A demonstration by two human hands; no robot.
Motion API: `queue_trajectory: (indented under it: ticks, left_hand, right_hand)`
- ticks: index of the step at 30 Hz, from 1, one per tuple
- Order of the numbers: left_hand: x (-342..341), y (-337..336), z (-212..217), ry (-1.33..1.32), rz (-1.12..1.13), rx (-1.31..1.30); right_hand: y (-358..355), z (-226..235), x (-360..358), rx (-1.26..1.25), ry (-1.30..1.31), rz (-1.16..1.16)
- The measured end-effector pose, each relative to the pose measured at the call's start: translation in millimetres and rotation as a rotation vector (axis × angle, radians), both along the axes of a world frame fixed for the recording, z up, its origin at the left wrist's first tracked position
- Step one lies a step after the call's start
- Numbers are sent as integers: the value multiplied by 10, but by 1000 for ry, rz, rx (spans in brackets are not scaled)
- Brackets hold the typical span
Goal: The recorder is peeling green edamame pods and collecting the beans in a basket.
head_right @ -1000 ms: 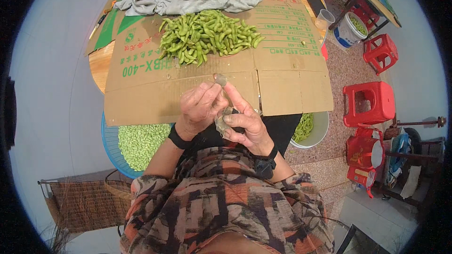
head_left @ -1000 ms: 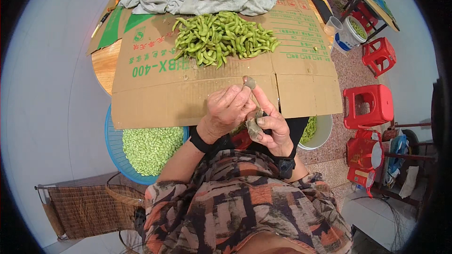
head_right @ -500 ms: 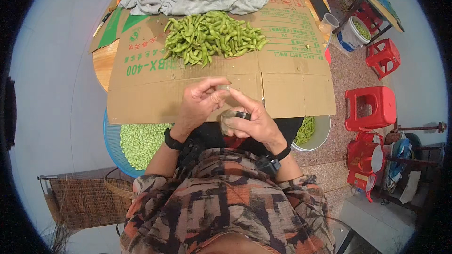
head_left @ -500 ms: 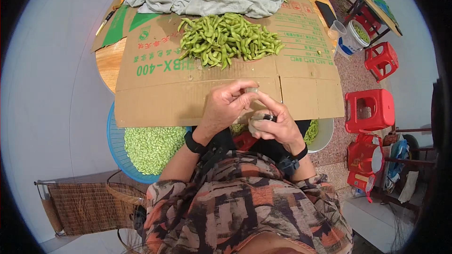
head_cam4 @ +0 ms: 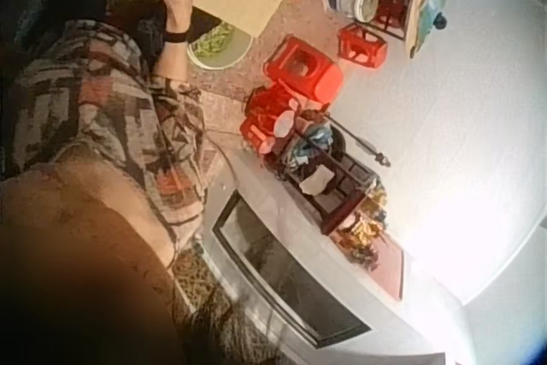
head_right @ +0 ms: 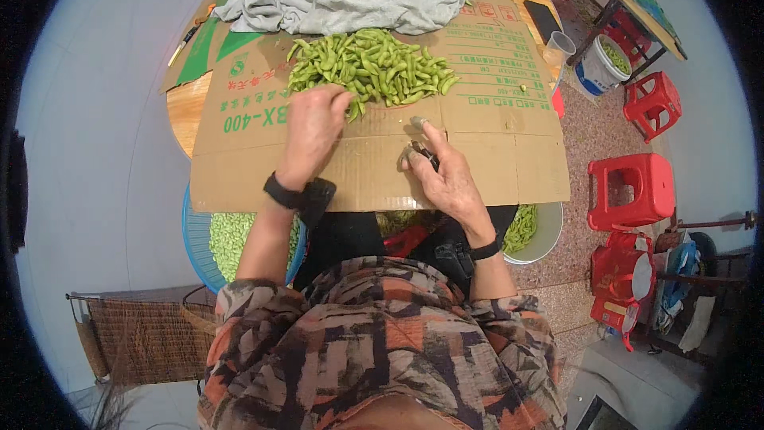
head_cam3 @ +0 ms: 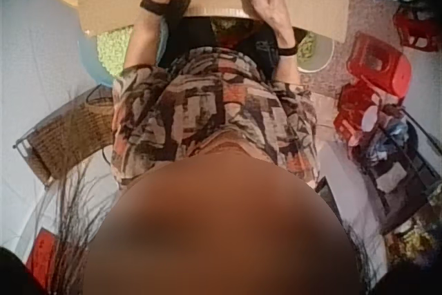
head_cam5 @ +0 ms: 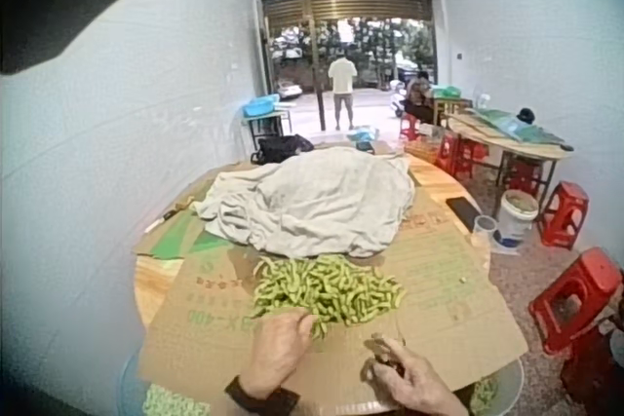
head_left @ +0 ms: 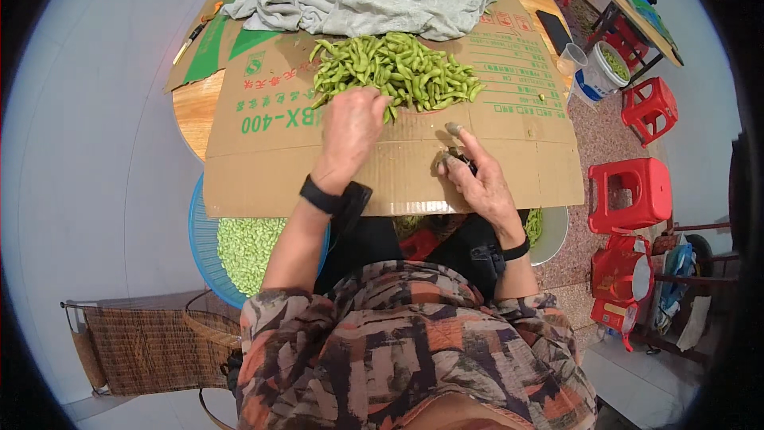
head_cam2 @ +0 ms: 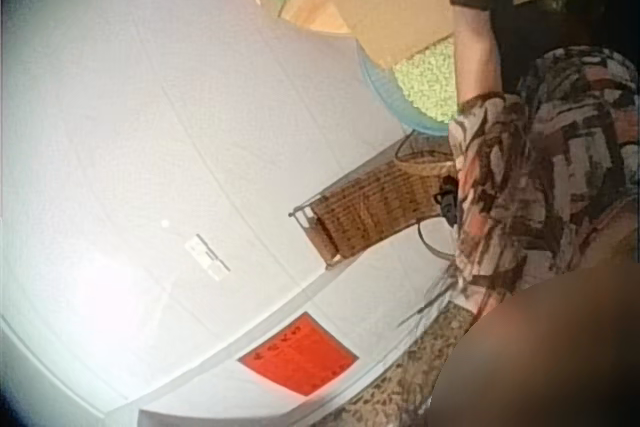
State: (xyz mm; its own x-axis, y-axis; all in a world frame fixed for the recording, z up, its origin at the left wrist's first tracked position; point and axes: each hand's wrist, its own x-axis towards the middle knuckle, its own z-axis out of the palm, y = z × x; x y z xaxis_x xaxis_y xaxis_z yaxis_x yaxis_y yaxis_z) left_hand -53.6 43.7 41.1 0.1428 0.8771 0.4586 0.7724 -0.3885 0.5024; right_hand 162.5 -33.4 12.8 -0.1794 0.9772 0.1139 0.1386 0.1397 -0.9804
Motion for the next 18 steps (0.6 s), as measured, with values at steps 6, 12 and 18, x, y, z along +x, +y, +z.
queue_trajectory:
  ticks: [6, 12, 18]
  left_hand:
    - [86, 120, -279, 100, 106, 71]
    - [132, -252, -135, -474, -102, -424]
    - [211, -576, -170, -1161, -380, -813]
  right_hand:
    - [-43, 24, -7, -180, 179, -8]
    - [-32, -25, 12, -204, 316, -36]
    - [-61, 118, -158, -236, 383, -85]
